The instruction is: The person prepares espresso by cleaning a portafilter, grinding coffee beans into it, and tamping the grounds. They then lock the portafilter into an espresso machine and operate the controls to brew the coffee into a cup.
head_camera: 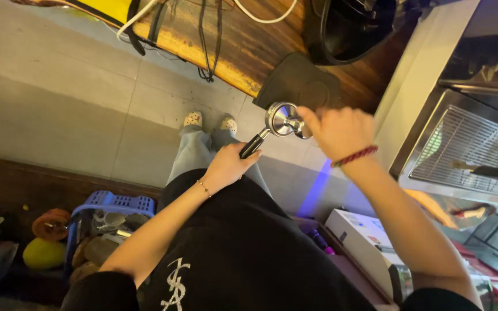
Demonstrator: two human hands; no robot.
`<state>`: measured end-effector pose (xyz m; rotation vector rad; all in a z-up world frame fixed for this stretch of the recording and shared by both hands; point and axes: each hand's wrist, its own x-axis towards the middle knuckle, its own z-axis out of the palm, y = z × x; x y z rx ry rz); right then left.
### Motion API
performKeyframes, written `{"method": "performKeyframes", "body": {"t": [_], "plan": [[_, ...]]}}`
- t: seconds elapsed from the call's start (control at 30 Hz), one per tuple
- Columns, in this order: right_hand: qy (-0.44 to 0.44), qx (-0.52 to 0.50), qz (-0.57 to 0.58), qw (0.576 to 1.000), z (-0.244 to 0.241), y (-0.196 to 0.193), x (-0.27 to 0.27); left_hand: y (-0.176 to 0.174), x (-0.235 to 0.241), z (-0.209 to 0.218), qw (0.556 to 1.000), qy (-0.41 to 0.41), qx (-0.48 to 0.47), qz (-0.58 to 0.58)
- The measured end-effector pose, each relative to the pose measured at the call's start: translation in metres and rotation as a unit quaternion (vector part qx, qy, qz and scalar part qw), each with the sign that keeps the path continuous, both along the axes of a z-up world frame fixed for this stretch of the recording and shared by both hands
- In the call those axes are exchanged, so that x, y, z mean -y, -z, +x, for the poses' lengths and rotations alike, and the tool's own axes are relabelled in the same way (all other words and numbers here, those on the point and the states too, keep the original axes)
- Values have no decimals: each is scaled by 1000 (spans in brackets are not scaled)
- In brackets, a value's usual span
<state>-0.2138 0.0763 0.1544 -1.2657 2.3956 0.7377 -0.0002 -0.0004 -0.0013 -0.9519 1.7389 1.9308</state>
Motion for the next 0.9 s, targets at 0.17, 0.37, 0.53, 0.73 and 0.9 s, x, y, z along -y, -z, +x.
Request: {"method": "performKeyframes", "body": {"t": [0.17, 0.37, 0.53, 0.73, 0.9], "plan": [[185, 343, -260, 884, -12, 1, 4, -4, 2, 1, 1000, -3, -1, 5], [234, 435, -157, 855, 0, 14, 45, 7, 6, 2, 999, 20, -23, -41], [233, 377, -189, 876, 6, 36, 33, 13, 7, 5, 995, 28, -54, -80], [274, 391, -355, 803, 13, 47, 20, 18, 4, 2, 988, 58, -54, -132], [180, 441, -327, 816, -4, 41, 21, 6, 4, 0, 987, 70, -28, -141]]}}
